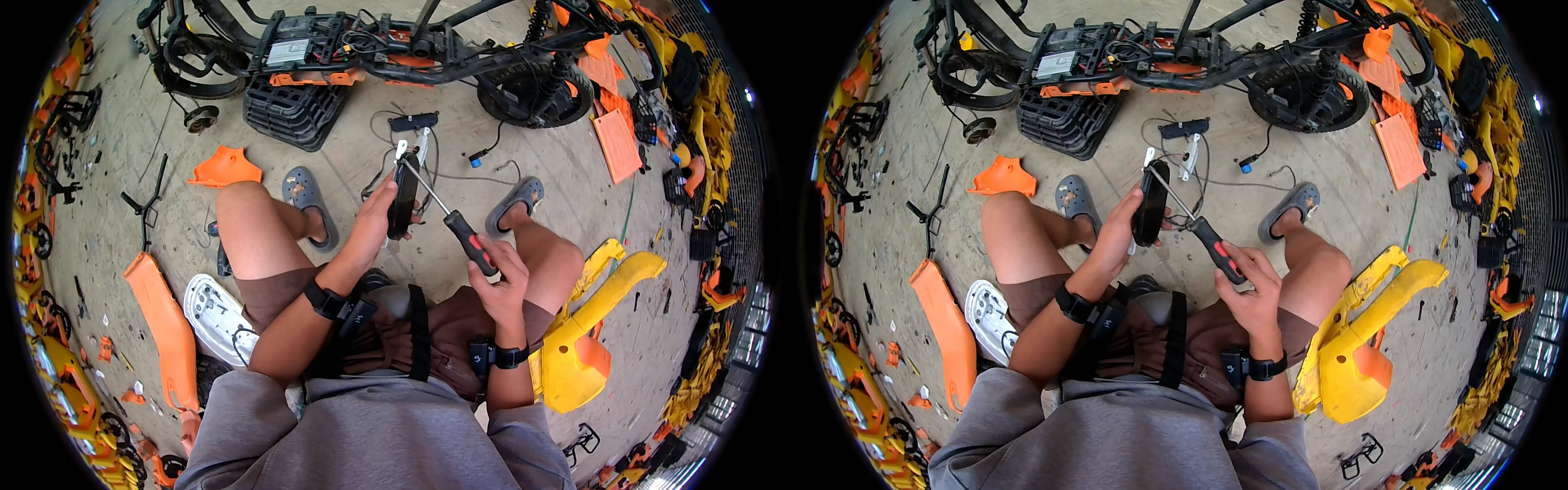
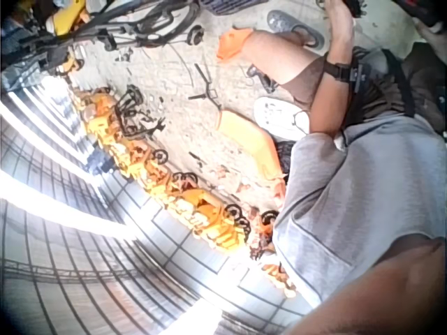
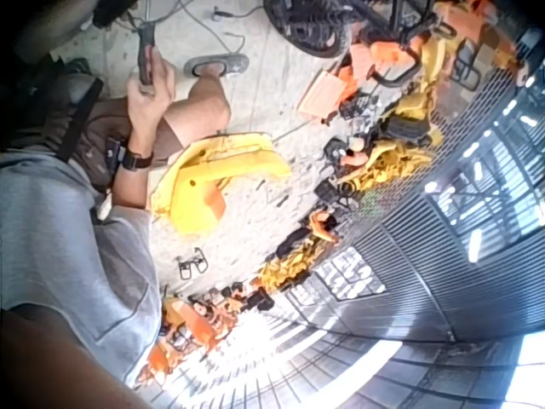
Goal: The person walks through a workshop filled with disassembled scooters, picks up a seat and a black plastic component, then sits on the floor to use a screwdriver on the component.
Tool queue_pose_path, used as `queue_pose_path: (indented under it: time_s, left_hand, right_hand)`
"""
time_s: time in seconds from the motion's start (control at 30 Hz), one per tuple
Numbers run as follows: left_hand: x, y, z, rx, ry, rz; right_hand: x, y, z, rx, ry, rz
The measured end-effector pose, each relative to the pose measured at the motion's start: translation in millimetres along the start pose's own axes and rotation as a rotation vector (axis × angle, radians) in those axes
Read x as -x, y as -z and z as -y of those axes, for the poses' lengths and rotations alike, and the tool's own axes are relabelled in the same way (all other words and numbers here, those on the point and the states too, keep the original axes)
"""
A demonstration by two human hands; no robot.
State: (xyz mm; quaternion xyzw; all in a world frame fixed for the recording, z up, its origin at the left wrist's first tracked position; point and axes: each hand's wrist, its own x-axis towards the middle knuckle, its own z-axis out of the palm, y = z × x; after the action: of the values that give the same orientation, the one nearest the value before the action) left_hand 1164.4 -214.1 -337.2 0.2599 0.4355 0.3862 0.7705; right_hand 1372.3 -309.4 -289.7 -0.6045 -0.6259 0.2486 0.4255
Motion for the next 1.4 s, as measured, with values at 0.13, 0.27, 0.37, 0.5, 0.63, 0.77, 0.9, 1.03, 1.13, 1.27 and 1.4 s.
queue_pose_path:
  time_s: [0.13,0.27,0.37,0.5,0.63,0.77,0.9,1.03,1.13,1.27,1.4]
  left_hand:
    - [2,-2,-2,-0.033,0.005,0.007]
    - [2,-1,-1,-0.012,0.009,0.022]
    - [2,-1,-1,-0.008,0.003,0.025]
    - [3,-2,-3,0.004,0.009,0.034]
    - [2,-1,-4,0.018,0.008,0.037]
    - [2,-2,-5,-0.019,-0.011,0.011]
    - [3,-2,-5,-0.032,-0.021,0.001]
    - [3,-2,-5,-0.035,-0.019,-0.018]
    - [4,-3,-6,-0.04,-0.012,-0.031]
    - [3,-2,-5,-0.035,-0.013,-0.03]
    - [3,-1,-5,-0.037,-0.015,-0.026]
  right_hand:
    - [0,-1,3,0.011,-0.008,0.026]
    - [1,-1,3,0.016,-0.009,0.028]
    - [1,-2,3,0.015,-0.016,0.004]
    - [1,-5,0,0.031,-0.018,-0.048]
    - [0,-3,0,-0.021,-0.036,-0.098]
    - [5,-2,-6,-0.139,-0.084,-0.145]
    - [4,-1,-5,-0.155,-0.08,-0.149]
    - [4,-1,-4,-0.153,-0.085,-0.123]
    - [3,-1,-4,-0.153,-0.08,-0.121]
    - [3,-1,-4,-0.155,-0.065,-0.111]
    - [2,-1,-3,-0.153,-0.074,-0.098]
